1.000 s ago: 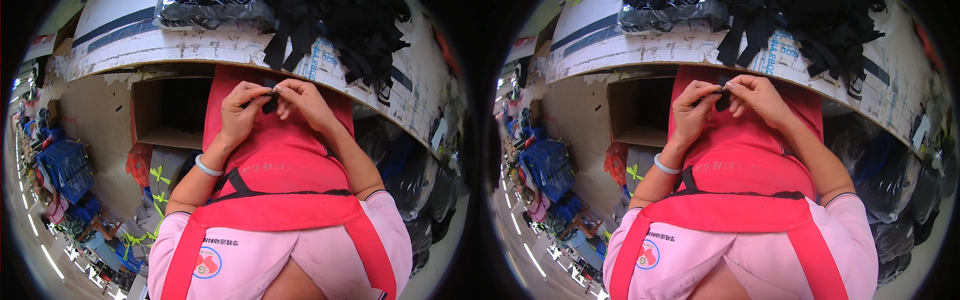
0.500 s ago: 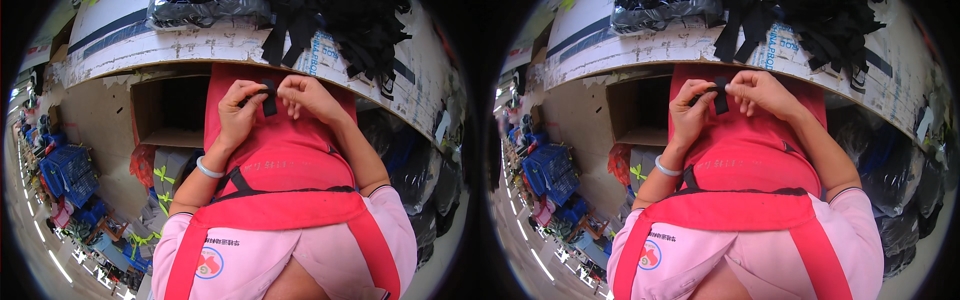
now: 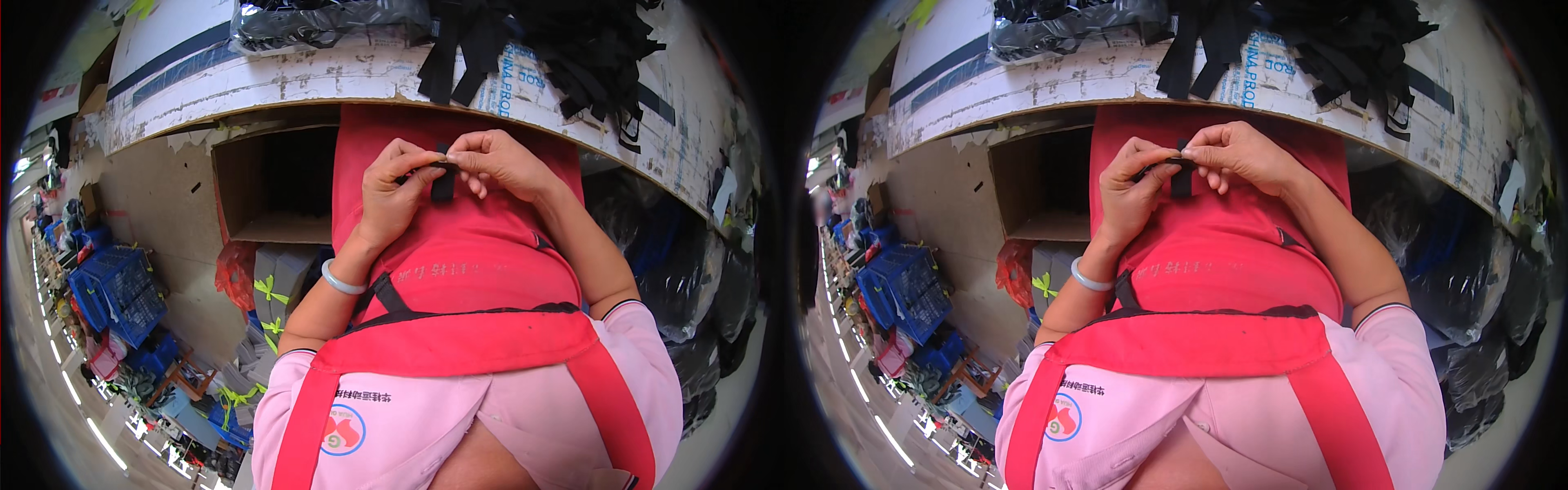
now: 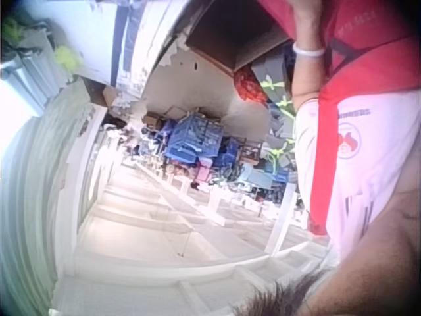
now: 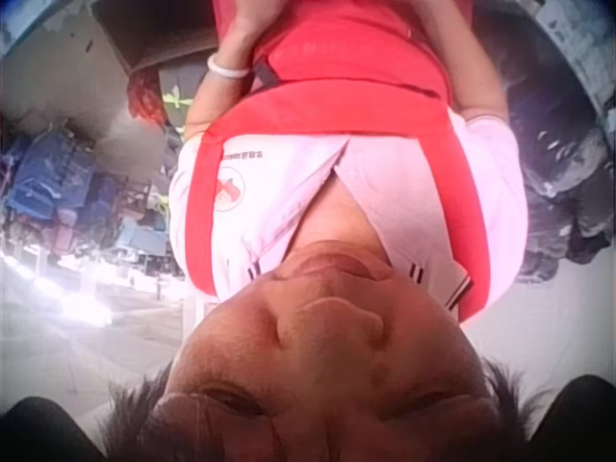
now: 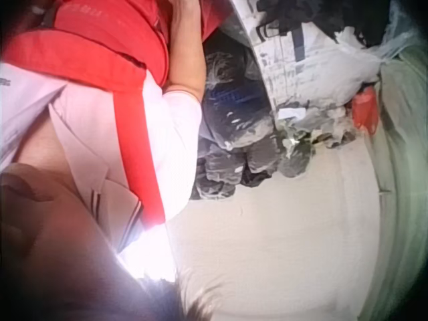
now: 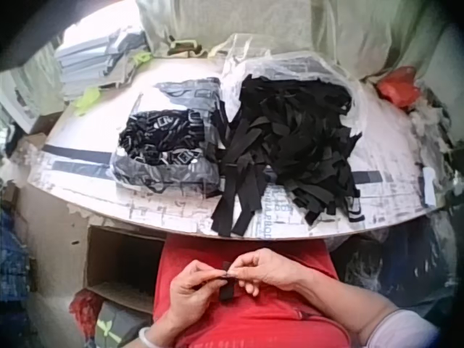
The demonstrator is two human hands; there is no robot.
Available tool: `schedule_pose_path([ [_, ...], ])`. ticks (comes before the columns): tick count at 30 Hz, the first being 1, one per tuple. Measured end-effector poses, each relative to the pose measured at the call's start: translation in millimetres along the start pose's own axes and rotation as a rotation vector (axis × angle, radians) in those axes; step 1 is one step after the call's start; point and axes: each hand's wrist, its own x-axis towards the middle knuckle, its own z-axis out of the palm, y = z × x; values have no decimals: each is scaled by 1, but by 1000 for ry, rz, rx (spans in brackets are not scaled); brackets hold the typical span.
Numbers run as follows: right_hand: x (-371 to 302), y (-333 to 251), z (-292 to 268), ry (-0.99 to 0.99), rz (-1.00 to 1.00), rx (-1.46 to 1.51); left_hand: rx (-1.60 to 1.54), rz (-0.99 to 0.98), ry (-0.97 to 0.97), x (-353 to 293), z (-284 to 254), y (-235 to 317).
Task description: Manually attaching plastic buckles and sliders to nylon webbing straps.
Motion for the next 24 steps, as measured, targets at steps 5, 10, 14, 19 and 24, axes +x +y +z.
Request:
schedule_pose_path([
  [5,-1,3,-5,-30,25,22,37,-55,-18,-1,1,2],
  [10,-9,-3,6,49,-9,-120,-107,-154,35,-1,5,0],
  [14,-12,4,13,102,-49,-252,-110,-188,85,-2,6,-4],
  [19,-10,20,19,68,-93,-170,-30,-131,63,-2,6,-9],
  [24,-5,13,9,140,-186,66,-72,-93,26,-4,1,-3],
])
